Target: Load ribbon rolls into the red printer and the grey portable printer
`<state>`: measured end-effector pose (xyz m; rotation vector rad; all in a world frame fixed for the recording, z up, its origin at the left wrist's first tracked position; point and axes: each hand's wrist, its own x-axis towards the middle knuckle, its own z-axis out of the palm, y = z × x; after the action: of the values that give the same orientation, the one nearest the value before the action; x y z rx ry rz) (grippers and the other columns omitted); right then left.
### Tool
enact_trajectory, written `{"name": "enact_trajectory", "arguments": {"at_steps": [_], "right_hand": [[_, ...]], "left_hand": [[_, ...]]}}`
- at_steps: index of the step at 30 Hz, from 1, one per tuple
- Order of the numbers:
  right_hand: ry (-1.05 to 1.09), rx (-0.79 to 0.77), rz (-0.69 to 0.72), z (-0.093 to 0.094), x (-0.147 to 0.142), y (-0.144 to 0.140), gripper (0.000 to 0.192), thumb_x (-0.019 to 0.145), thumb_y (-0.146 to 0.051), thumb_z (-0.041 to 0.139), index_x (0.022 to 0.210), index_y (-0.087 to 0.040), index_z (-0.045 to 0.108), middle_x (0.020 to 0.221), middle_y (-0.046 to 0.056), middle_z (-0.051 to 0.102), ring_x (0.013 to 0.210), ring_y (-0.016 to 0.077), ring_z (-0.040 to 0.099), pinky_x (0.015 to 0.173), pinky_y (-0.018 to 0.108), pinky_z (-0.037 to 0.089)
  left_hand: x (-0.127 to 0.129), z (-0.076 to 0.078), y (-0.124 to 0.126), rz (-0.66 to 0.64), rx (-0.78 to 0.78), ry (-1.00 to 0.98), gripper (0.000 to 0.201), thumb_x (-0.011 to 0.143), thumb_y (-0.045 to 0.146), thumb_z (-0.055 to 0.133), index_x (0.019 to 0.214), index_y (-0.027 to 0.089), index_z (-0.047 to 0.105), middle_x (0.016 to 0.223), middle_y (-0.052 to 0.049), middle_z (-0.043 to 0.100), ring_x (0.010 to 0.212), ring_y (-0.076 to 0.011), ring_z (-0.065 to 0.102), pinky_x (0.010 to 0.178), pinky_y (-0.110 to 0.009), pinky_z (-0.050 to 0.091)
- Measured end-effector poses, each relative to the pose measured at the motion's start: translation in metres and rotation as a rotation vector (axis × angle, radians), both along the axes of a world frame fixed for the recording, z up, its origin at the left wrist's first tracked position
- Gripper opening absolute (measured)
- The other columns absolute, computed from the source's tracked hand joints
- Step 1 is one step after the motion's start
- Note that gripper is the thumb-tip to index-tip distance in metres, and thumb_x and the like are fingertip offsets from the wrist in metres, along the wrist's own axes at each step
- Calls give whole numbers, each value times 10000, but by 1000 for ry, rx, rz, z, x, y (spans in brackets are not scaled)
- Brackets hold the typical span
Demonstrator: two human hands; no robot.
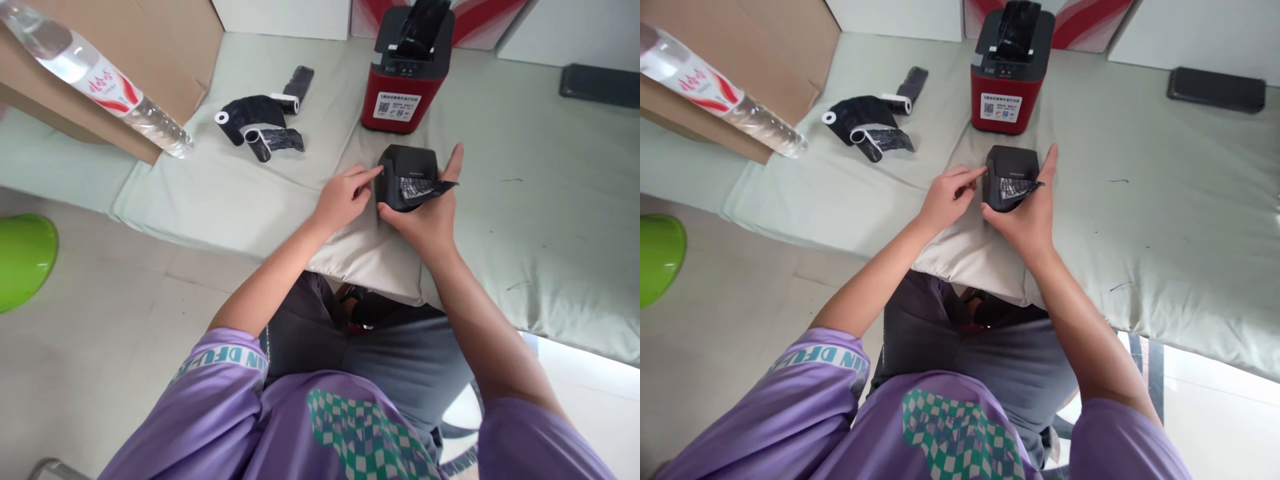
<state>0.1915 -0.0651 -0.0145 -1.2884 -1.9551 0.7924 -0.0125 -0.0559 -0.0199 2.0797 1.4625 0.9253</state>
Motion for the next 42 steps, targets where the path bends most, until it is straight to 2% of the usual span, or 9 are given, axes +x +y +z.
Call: {"name": "enact_trajectory", "arguments": {"at_steps": [3, 8, 17, 22, 28, 32, 35, 38, 42], "right_hand": [[27, 83, -165, 7, -2, 0, 1417, 811, -595, 767, 1664, -270, -318, 1526, 191, 541, 1467, 452, 545, 1252, 644, 480], [131, 53, -169, 23, -3, -2, 1362, 795, -675, 728, 1700, -282, -212, 1471, 177, 604, 1390, 439, 607, 1235, 634, 490], [247, -94, 34, 3, 7, 7, 1497, 655, -961, 622, 1680, -347, -281, 1533, 96, 613, 1418, 436, 607, 1209, 661, 505], [443, -194, 123, 6, 4, 10, 1587, 563, -884, 776, 1698, -388, -217, 1632, 56, 554, 1466, 429, 578, 1151, 649, 558], [876, -318, 128, 7, 0, 9, 1322, 535, -668, 911, 1663, -504, 243, 1462, 25, 700, 1271, 422, 718, 742, 523, 658], [958, -408, 134, 10, 0, 8, 1047, 540, -669, 882, 1495, -466, 504, 1420, 26, 736, 1260, 422, 727, 652, 488, 638], [878, -454, 134, 16, 1, 9, 969, 565, -799, 795, 1408, -362, 603, 1428, 83, 739, 1319, 428, 695, 703, 503, 645], [781, -496, 156, 18, 2, 12, 1117, 504, -932, 709, 1390, -256, 635, 1388, 150, 758, 1405, 438, 635, 730, 467, 636], [881, -509, 182, 18, 2, 13, 1050, 598, -948, 621, 1436, -315, 613, 1454, 112, 727, 1486, 449, 563, 711, 506, 661]], "left_hand": [[-2, -1, 2, 25, 25, -20, 491, 991, 113, 439, 1378, 242, 712, 1079, -50, 721, 1019, -204, 704, 958, -368, 588], [-3, -3, 4, 31, 35, -48, 468, 1013, 165, 454, 1412, 236, 688, 1079, -61, 717, 1041, -218, 711, 940, -389, 590], [-4, 3, 0, 17, 37, -26, 405, 1112, 399, 381, 1348, 282, 688, 1098, -85, 701, 1062, -232, 717, 942, -394, 577], [-4, 5, -1, 37, 73, -80, 510, 1106, 583, 326, 1271, 271, 693, 1081, -97, 681, 1024, -228, 716, 909, -383, 567], [-4, -12, 8, -16, 235, -335, 517, 1052, 677, 427, 1205, 254, 680, 1010, -75, 694, 828, -162, 690, 793, -315, 529], [-3, -18, 10, -11, 229, -422, 467, 1028, 669, 515, 1181, 253, 665, 990, -50, 706, 778, -134, 665, 754, -292, 511], [-2, -19, 8, -2, 199, -448, 455, 1013, 673, 547, 1175, 263, 658, 983, -37, 704, 804, -135, 670, 759, -289, 508], [-3, -19, 8, -12, 194, -468, 431, 1015, 660, 554, 1152, 264, 656, 975, -35, 699, 792, -131, 660, 764, -294, 510], [-3, -17, 6, -29, 192, -487, 419, 1005, 660, 576, 1142, 270, 643, 956, -27, 687, 778, -128, 646, 775, -306, 508]]}}
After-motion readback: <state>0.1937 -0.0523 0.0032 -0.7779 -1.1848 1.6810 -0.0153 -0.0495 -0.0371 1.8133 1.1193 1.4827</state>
